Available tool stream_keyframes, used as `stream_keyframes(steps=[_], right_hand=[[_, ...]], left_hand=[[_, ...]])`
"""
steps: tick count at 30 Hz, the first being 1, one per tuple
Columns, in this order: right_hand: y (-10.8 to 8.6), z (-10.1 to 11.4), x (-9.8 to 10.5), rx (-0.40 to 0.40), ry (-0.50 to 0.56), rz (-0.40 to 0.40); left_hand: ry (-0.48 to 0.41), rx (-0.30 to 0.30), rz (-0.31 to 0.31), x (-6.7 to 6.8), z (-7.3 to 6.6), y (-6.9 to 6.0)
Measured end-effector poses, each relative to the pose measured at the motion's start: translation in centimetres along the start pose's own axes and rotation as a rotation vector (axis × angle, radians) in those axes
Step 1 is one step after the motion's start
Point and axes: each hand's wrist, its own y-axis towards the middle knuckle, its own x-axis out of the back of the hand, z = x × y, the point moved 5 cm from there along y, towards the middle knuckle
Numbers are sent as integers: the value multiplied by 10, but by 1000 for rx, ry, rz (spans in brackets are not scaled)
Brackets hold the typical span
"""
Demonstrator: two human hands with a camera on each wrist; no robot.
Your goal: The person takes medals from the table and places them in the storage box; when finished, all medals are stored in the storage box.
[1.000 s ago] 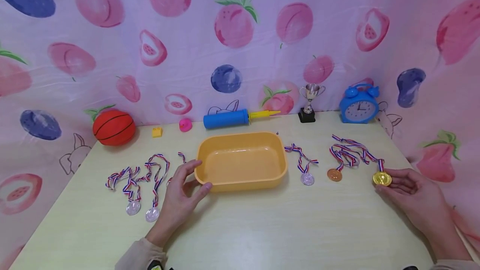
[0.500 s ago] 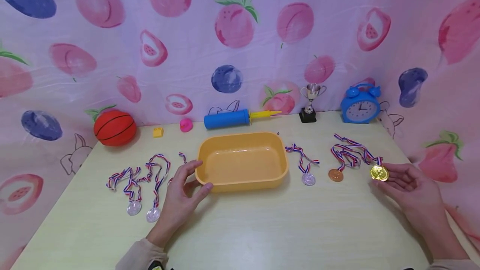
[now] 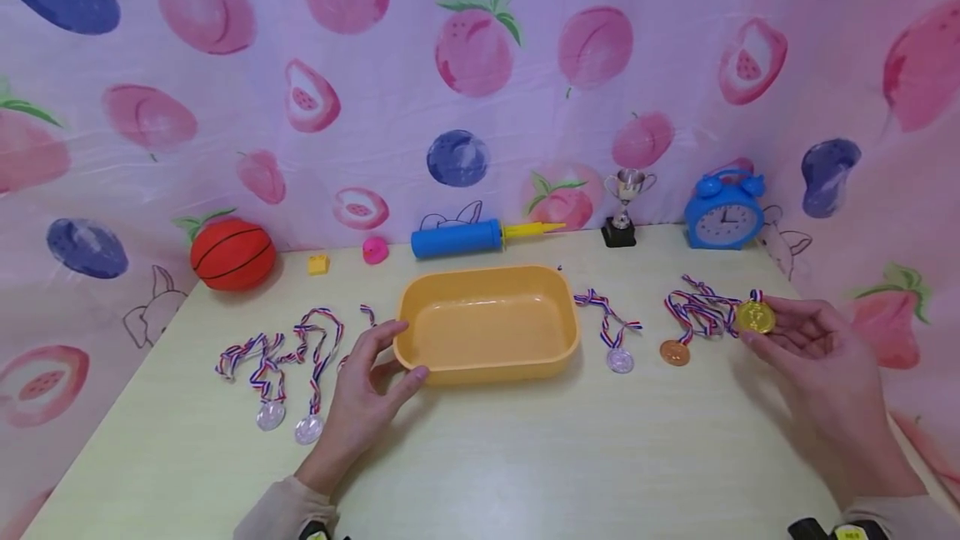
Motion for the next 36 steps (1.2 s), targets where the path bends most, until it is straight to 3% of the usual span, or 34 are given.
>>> stream_keyframes(steps=[6, 11, 17, 25, 36], right_hand=[[20, 17, -10, 85, -18, -8], [35, 34, -18, 153, 46, -3], [49, 52, -27, 171, 110, -18], [63, 77, -42, 168, -7, -51], [77, 99, -85, 271, 172, 56]], left_hand=[[10, 1, -8, 0, 1, -1], [18, -1, -12, -1, 1, -1], [44, -1, -5, 0, 2, 1], [45, 5, -7, 0, 4, 0], [44, 8, -4, 0, 3, 1]])
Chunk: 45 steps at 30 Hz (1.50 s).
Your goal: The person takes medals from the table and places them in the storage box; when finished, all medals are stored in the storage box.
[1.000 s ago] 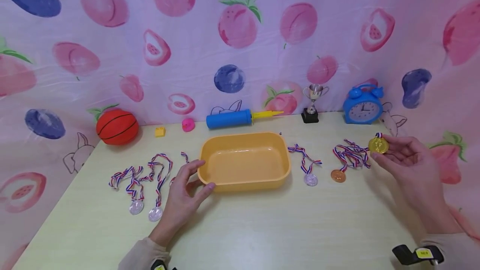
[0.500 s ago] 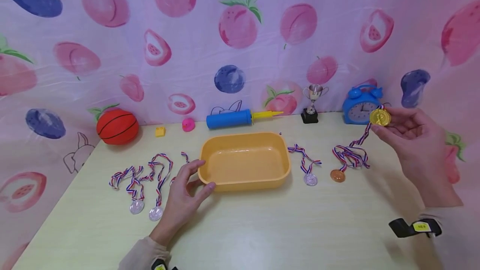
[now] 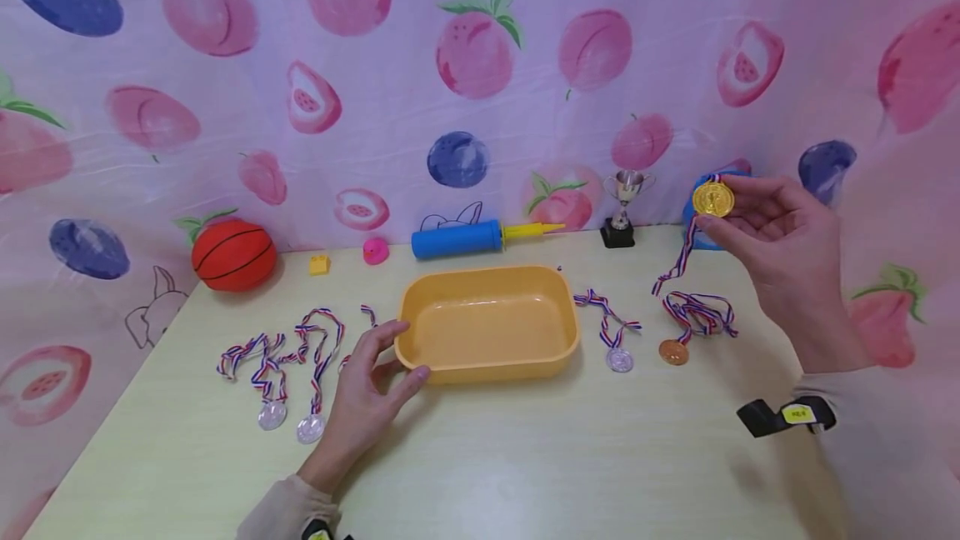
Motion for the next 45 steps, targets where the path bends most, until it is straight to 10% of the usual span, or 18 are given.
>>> stream_keyframes(steps=[23, 45], right_hand=[[20, 0, -125, 23, 118, 172], [2, -25, -207, 18, 11, 334]], left_hand=[[1, 2, -5, 1, 0, -2], [-3, -22, -12, 0, 0, -2]])
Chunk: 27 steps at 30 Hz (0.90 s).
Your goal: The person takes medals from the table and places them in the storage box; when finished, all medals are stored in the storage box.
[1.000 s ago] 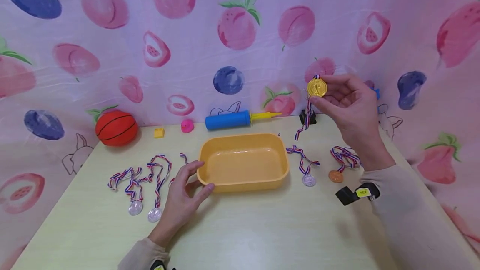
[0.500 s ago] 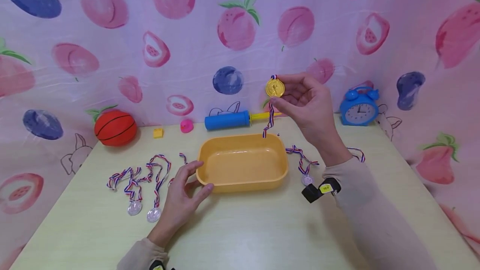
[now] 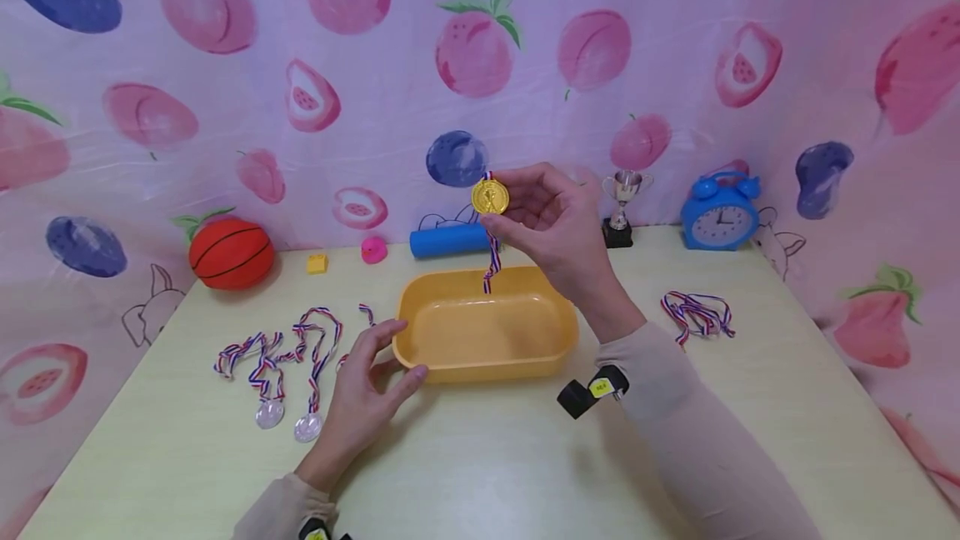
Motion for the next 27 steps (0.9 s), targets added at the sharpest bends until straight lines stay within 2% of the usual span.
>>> stream_keyframes(steps=[3, 8, 23, 27], right_hand=[[0, -3, -8, 26, -11, 35], [-2, -10, -20, 17, 38, 86], [-28, -53, -44, -180, 23, 75], [-36, -64, -46, -223, -21, 76]], left_hand=[[-1, 10, -5, 0, 0, 0], [8, 14, -5, 0, 0, -1], [22, 23, 8, 0, -2, 1], [29, 27, 6, 1, -3, 1]])
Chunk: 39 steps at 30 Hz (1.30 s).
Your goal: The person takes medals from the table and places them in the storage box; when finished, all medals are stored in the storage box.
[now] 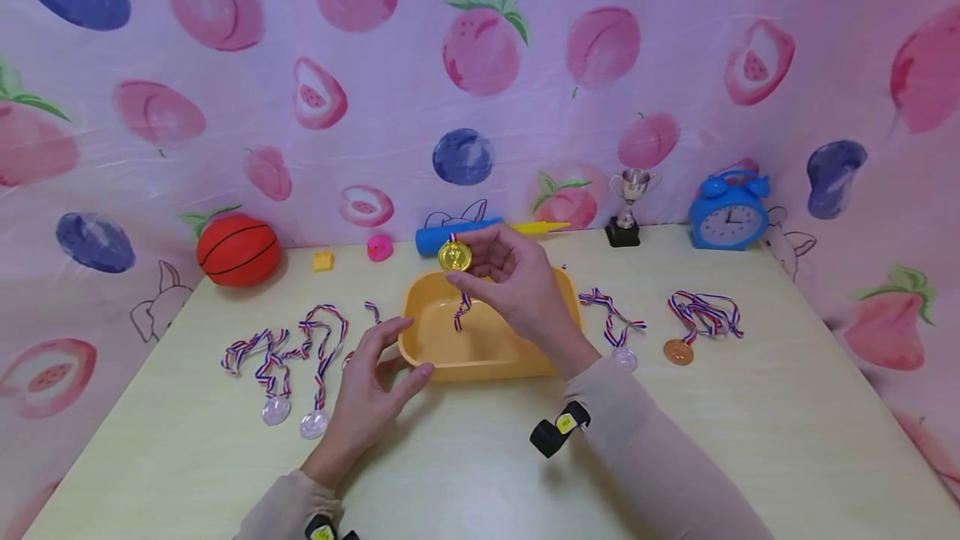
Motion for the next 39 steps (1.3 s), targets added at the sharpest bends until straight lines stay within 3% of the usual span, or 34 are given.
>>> stream_keyframes(steps=[7, 19, 39], right_hand=[[-9, -16, -2, -68, -93, -16], [-14, -37, -12, -80, -15, 52], [-4, -44, -25, -152, -142, 115]], left_hand=[[-2, -3, -2, 0, 0, 0], [-12, -4, 9, 1, 0, 0], [-37, 28, -2, 1, -2, 0]])
